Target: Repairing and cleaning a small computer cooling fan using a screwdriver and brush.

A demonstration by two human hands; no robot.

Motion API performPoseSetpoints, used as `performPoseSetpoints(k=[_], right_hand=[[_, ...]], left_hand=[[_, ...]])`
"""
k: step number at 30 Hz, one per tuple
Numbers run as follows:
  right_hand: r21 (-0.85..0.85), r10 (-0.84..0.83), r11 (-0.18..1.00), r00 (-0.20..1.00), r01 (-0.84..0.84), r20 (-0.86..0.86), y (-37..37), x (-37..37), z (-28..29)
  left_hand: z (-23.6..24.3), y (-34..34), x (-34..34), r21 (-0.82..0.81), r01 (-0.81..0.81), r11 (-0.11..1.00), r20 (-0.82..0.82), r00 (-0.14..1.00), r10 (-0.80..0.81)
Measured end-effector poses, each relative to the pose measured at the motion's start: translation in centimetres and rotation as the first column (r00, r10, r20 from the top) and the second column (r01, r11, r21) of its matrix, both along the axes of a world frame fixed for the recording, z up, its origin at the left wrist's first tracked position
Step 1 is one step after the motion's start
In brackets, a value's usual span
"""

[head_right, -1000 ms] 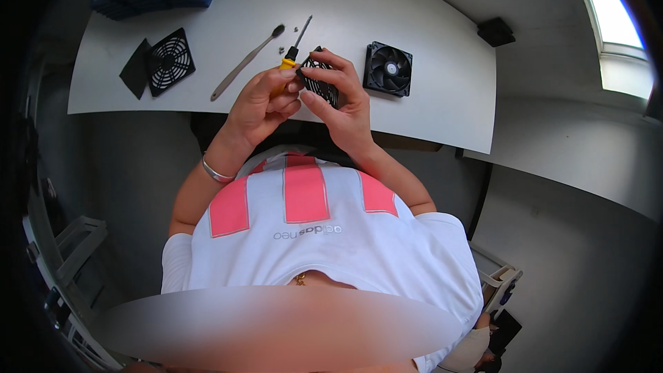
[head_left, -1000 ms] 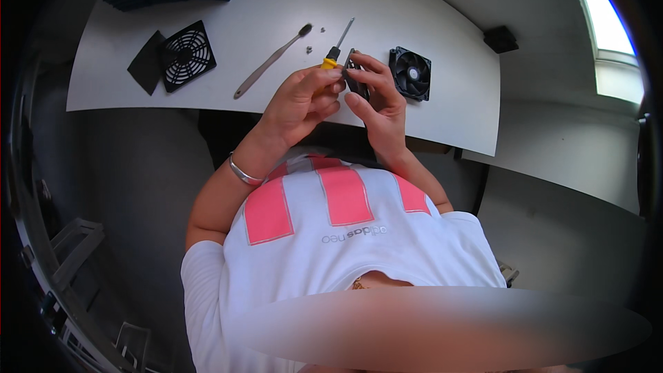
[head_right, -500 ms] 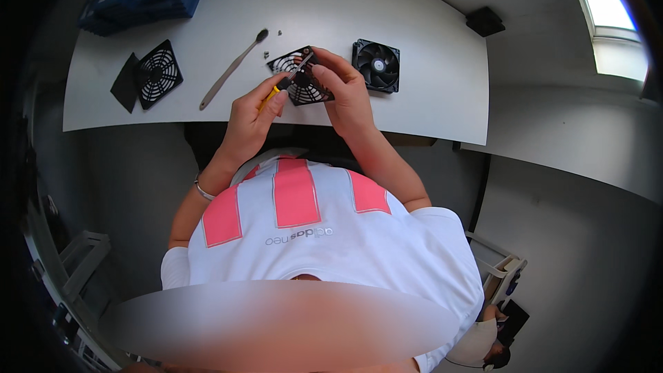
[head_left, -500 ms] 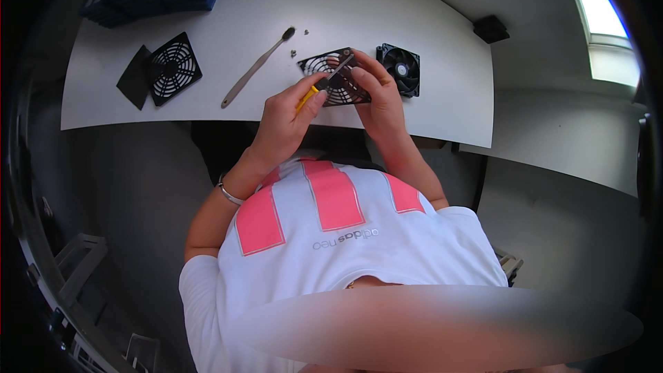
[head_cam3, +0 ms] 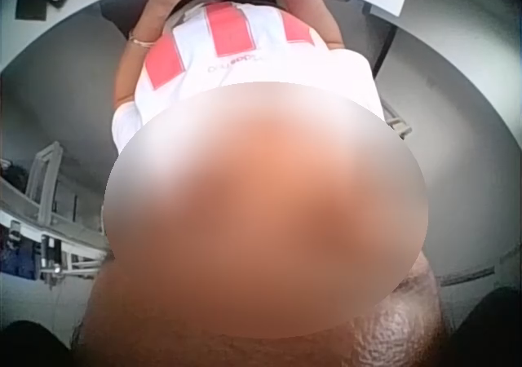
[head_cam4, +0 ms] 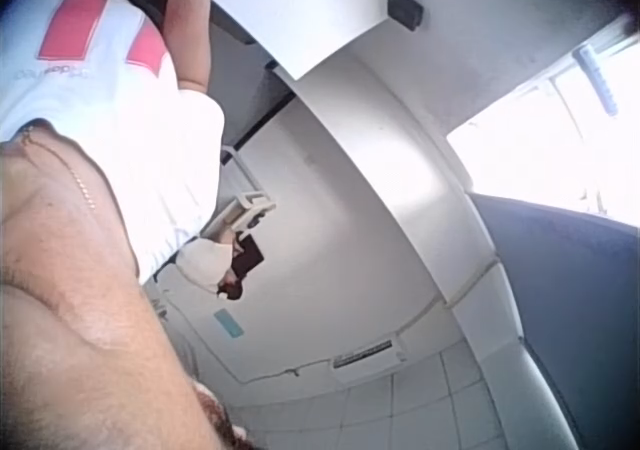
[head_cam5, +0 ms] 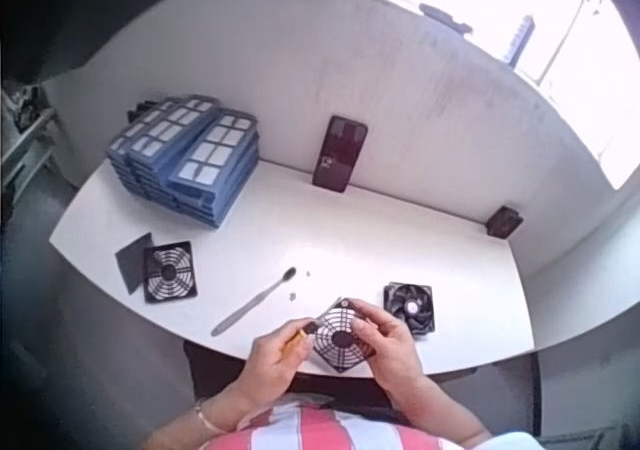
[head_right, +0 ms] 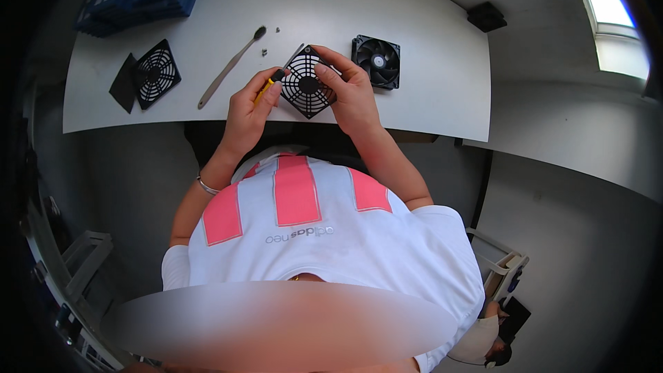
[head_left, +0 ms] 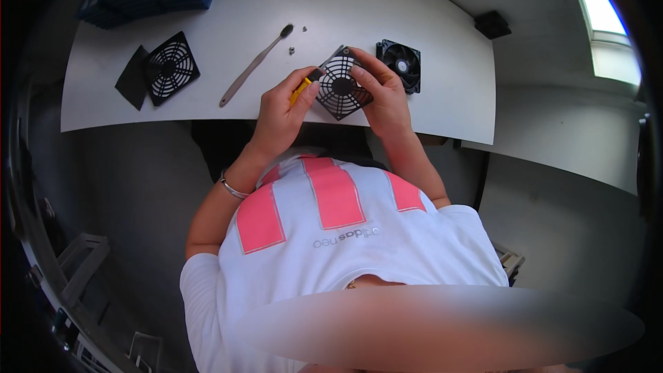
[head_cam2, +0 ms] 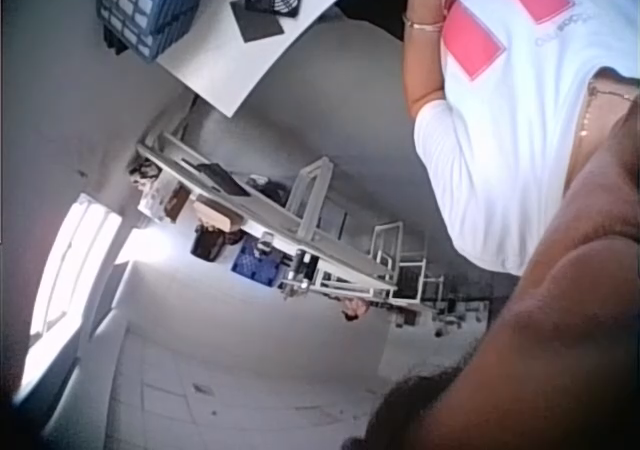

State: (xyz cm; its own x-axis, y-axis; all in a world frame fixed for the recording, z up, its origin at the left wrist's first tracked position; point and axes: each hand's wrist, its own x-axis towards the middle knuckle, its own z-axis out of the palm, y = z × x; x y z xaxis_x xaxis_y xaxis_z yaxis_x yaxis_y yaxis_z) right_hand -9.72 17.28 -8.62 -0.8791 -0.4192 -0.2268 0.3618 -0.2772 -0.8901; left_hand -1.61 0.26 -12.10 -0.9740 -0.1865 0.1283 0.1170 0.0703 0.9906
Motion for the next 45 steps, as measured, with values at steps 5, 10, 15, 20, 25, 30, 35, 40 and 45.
performPoseSetpoints(k=[5, 10, 15, 20, 25, 30, 35, 40, 45], right_hand=[[-0.002, 0.057, 0.998, 0.997, -0.056, 0.047, 0.2, 0.5, 0.6], [0.002, 0.15, 0.989, 0.985, -0.15, 0.09, -0.1, 1.3, 1.7], [0.092, 0.191, 0.977, 0.981, -0.194, 0.043, 0.1, 1.8, 0.7], [0.242, 0.302, 0.944, 0.882, -0.223, -0.363, -0.8, 3.3, 1.4], [0.476, 0.388, 0.879, 0.627, -0.031, -0.676, -1.4, 2.7, -0.8], [0.529, 0.482, 0.848, 0.479, -0.043, -0.734, -1.3, 1.8, -0.6], [0.589, 0.619, 0.775, 0.459, -0.227, -0.637, -0.4, -1.4, -0.2], [0.52, 0.597, 0.786, 0.627, -0.334, -0.501, -0.7, -1.3, 0.4], [0.707, 0.646, 0.689, 0.574, -0.157, -0.503, -0.9, -1.3, -0.1]], left_hand=[[0.2, 0.0, 0.2, 0.186, 0.057, 0.981, 0.077, 0.994, -0.072], [-0.2, -0.4, 0.1, 0.348, 0.119, 0.93, 0.066, 0.986, -0.151], [-0.1, -0.4, 0.0, 0.575, 0.144, 0.805, 0.026, 0.981, -0.194], [0.0, -0.5, 0.2, 0.708, 0.139, 0.693, 0.02, 0.976, -0.216], [0.0, -0.3, 0.0, 0.804, 0.067, 0.591, 0.089, 0.969, -0.231], [-0.6, -0.4, -0.2, 0.804, 0.081, 0.588, 0.072, 0.97, -0.231], [-1.3, -0.8, -0.8, 0.767, 0.134, 0.627, 0.065, 0.957, -0.283], [-1.2, -0.6, -1.1, 0.679, 0.155, 0.717, 0.067, 0.96, -0.272], [-0.7, -0.1, -0.9, 0.555, 0.093, 0.827, 0.1, 0.979, -0.177]])
